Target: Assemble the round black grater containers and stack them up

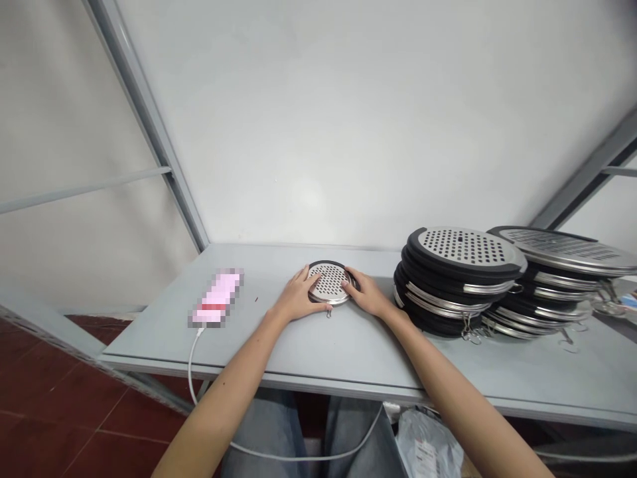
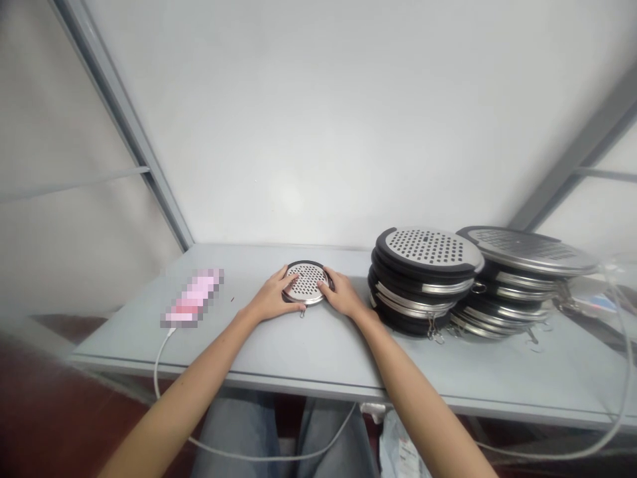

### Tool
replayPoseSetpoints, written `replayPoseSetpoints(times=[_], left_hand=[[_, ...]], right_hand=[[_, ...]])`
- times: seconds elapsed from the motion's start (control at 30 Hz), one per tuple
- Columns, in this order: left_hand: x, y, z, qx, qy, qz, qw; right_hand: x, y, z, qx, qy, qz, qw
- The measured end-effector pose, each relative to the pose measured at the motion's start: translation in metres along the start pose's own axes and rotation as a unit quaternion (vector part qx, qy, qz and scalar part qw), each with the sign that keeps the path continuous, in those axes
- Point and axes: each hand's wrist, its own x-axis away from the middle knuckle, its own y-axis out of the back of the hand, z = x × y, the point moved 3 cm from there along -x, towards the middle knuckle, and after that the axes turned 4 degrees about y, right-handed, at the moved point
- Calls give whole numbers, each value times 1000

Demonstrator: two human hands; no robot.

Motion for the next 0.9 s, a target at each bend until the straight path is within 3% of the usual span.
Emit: replayPoseSetpoints(times=[0.9], left_hand=[[1,1,-1,-9,-1,7,1000]], right_hand=[[0,1,1,-5,-1,12,1000]])
